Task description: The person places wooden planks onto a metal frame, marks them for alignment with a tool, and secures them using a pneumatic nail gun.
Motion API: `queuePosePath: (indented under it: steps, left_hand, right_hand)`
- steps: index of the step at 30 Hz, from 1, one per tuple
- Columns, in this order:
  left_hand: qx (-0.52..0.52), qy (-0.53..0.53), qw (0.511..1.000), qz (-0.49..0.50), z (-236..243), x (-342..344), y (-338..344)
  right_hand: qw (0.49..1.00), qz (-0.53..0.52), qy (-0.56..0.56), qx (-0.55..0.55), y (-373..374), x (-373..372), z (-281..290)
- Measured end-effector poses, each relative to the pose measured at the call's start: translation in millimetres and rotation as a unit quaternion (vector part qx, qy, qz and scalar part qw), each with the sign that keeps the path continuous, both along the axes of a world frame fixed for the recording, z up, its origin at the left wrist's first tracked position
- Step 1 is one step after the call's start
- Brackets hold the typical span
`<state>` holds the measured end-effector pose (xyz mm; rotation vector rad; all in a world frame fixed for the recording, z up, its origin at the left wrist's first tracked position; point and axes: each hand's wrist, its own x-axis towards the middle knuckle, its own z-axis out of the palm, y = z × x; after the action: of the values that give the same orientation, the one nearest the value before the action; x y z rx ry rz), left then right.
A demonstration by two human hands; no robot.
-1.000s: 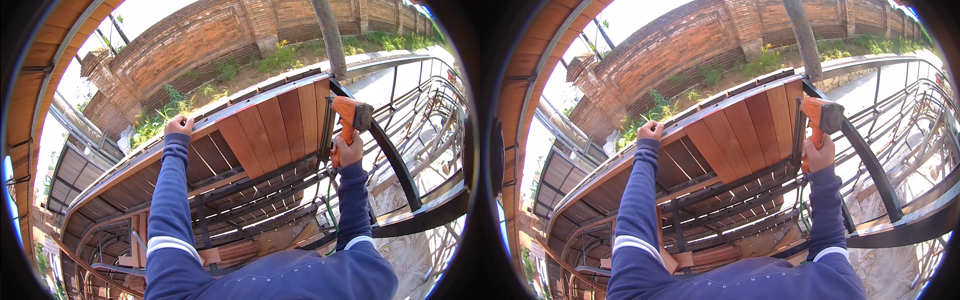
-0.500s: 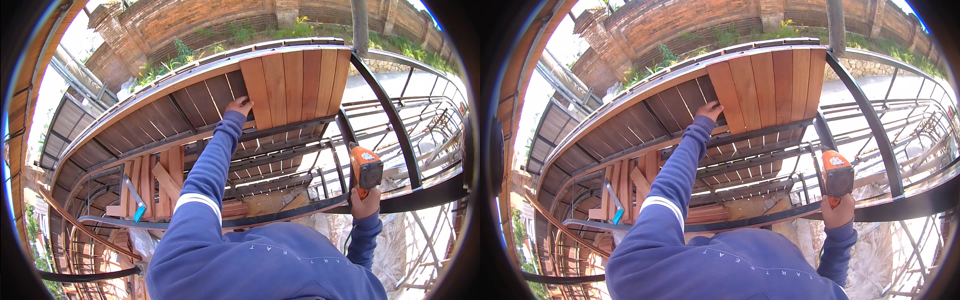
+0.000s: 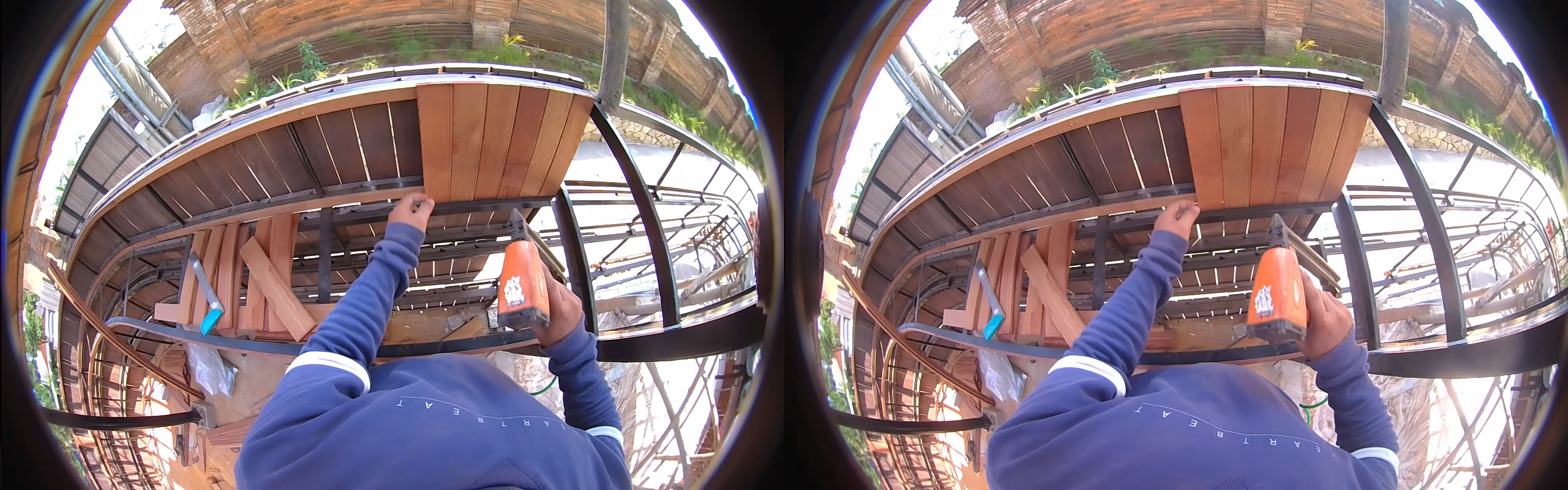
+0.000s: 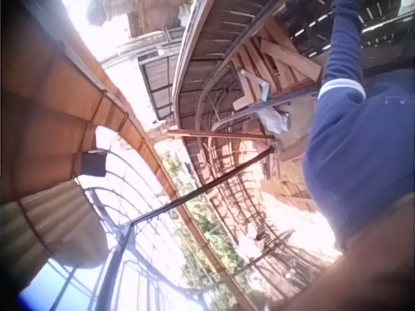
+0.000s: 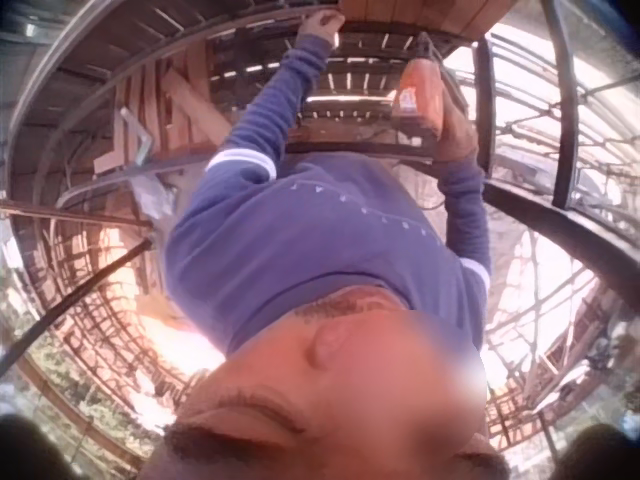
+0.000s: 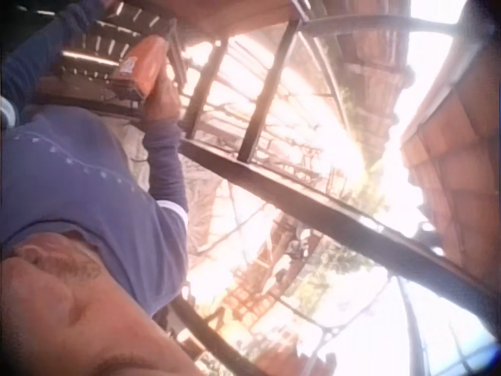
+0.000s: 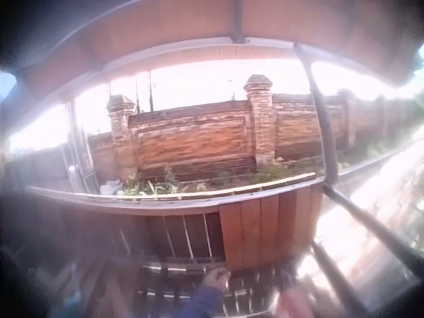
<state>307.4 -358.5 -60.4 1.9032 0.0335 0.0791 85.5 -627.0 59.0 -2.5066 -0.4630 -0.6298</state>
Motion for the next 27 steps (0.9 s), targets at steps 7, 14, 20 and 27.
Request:
queuePosePath:
  steps: [7,14,20,27]
  left_hand:
    - [0.161,0.052,0.982,-0.089,-32.3,-198.5,37.1]
    - [0.194,-0.081,0.977,-0.042,-54.0,-231.1,59.2]
    - [0.201,-0.053,0.978,-0.035,-57.1,-225.7,59.4]
    - [0.199,-0.040,0.978,-0.043,-56.6,-222.4,56.8]
  right_hand:
    - [0.973,0.057,0.101,-0.197,18.0,91.4,-85.9]
    - [0.969,0.070,0.090,-0.219,28.9,174.5,-137.2]
    - [0.972,0.064,0.093,-0.205,27.3,183.0,-148.6]
    - [0.975,0.056,0.118,-0.179,23.8,184.4,-155.2]
